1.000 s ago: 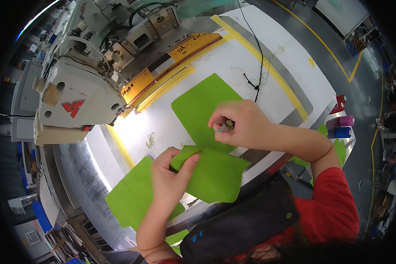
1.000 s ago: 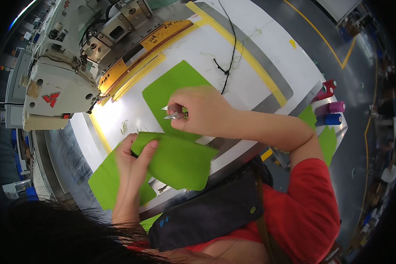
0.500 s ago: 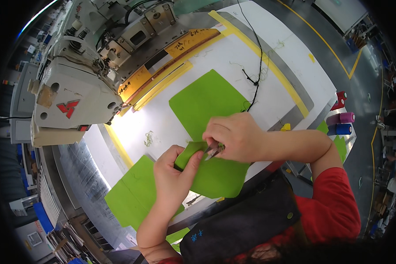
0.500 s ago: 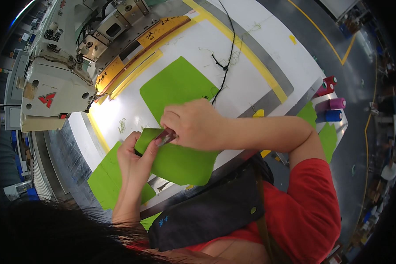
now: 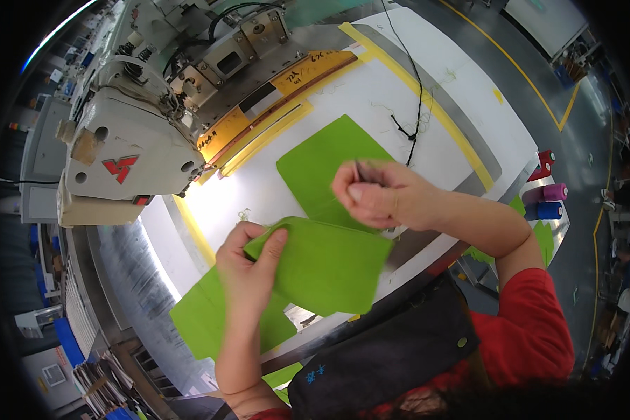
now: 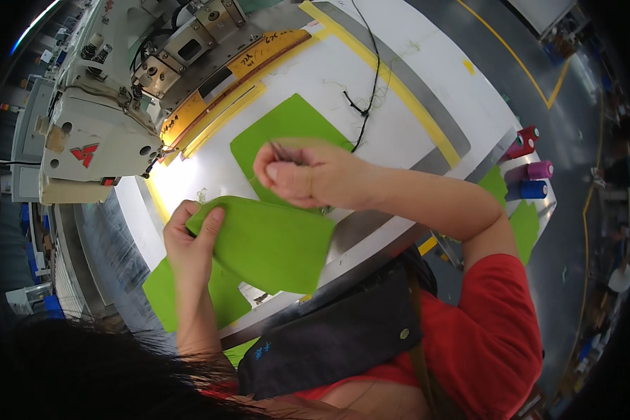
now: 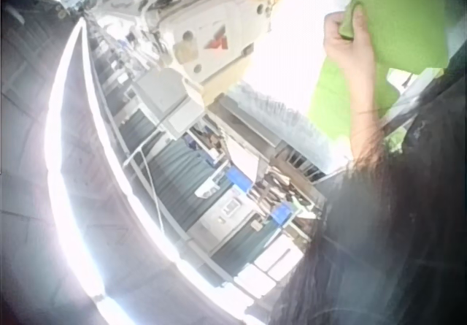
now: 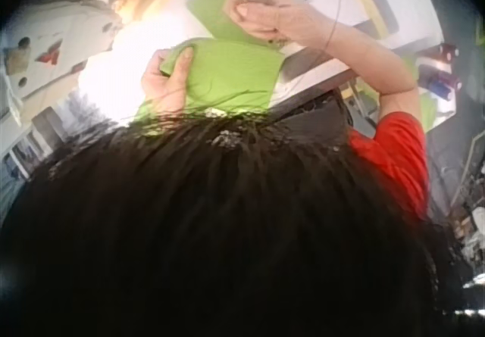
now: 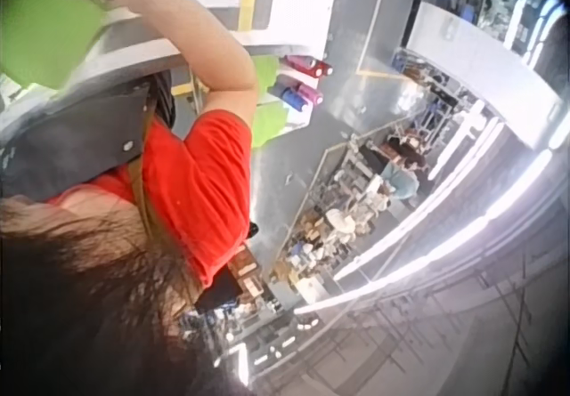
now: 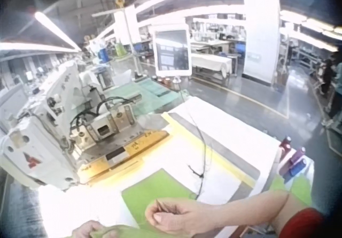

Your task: The person trims threads and excess material from green leather pieces using snips at a workshop table.

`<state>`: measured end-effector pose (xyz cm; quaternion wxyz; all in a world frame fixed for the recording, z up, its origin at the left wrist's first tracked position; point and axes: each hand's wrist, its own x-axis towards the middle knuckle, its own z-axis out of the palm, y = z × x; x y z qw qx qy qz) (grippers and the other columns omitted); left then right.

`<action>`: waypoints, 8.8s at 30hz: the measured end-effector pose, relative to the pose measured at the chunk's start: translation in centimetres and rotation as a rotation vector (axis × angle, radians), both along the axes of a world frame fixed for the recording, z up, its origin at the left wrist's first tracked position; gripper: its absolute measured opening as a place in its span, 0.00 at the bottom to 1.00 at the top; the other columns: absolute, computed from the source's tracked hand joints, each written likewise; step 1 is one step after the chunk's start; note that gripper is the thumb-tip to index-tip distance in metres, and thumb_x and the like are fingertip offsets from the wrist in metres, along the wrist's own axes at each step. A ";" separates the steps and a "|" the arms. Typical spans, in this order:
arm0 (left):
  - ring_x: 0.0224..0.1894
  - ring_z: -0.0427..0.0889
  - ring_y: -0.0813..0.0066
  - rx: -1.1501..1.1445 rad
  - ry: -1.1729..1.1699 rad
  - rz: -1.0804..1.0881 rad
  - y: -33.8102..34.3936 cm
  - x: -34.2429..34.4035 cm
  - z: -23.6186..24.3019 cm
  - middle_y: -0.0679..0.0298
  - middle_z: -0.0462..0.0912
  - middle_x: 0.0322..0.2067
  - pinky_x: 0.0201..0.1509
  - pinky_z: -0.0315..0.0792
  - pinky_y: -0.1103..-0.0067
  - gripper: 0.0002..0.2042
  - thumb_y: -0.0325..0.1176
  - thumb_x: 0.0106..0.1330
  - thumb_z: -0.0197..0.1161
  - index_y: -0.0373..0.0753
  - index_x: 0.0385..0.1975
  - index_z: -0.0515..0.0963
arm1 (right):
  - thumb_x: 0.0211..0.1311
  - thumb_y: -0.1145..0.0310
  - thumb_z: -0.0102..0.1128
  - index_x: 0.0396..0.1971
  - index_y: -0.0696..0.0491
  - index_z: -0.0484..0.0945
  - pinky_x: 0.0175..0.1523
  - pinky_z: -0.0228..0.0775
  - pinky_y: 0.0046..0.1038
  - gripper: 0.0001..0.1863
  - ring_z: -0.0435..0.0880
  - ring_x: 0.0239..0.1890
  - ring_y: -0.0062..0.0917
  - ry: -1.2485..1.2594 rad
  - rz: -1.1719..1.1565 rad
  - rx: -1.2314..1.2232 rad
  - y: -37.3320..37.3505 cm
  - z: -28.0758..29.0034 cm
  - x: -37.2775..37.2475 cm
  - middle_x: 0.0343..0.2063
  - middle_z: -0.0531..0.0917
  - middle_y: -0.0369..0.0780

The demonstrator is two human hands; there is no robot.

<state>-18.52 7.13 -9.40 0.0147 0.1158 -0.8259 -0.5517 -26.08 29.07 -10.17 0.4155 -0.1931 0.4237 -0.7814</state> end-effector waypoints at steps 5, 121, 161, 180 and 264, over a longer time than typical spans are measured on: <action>0.22 0.73 0.84 0.169 0.173 0.179 -2.2 -1.3 1.5 0.66 0.78 0.22 0.26 0.66 0.87 0.09 0.32 0.56 0.63 0.32 0.27 0.74 | 0.62 0.63 0.48 0.33 0.54 0.69 0.17 0.41 0.13 0.10 0.52 0.12 0.09 0.077 -0.476 -0.210 5.4 0.7 -6.3 0.14 0.60 0.27; 0.30 0.77 0.79 0.404 0.311 0.330 -0.5 0.9 3.3 0.62 0.78 0.31 0.33 0.72 0.84 0.11 0.31 0.59 0.58 0.32 0.37 0.71 | 0.50 0.69 0.62 0.30 0.55 0.77 0.26 0.59 0.18 0.09 0.65 0.18 0.16 0.740 -0.416 0.438 -0.4 -0.7 -0.8 0.21 0.75 0.32; 0.29 0.71 0.84 0.098 0.272 0.193 0.5 1.6 3.4 0.67 0.75 0.27 0.34 0.66 0.87 0.08 0.31 0.58 0.61 0.34 0.30 0.71 | 0.38 0.75 0.60 0.19 0.57 0.71 0.25 0.67 0.24 0.07 0.76 0.20 0.27 1.001 -0.377 0.590 -1.3 -3.0 -0.1 0.18 0.75 0.38; 0.28 0.73 0.82 0.155 0.385 0.245 0.1 2.3 4.1 0.65 0.76 0.27 0.33 0.68 0.87 0.08 0.29 0.58 0.60 0.32 0.32 0.71 | 0.46 0.71 0.57 0.20 0.57 0.71 0.29 0.66 0.24 0.06 0.74 0.23 0.25 0.938 -0.225 0.440 -0.6 -1.3 -0.8 0.20 0.73 0.38; 0.34 0.79 0.76 0.266 0.104 -0.775 14.1 -4.1 5.6 0.60 0.80 0.33 0.39 0.73 0.79 0.15 0.28 0.52 0.66 0.31 0.38 0.73 | 0.52 0.66 0.61 0.48 0.62 0.68 0.51 0.63 0.22 0.25 0.72 0.45 0.20 0.476 -0.516 0.661 20.2 12.6 0.7 0.44 0.75 0.40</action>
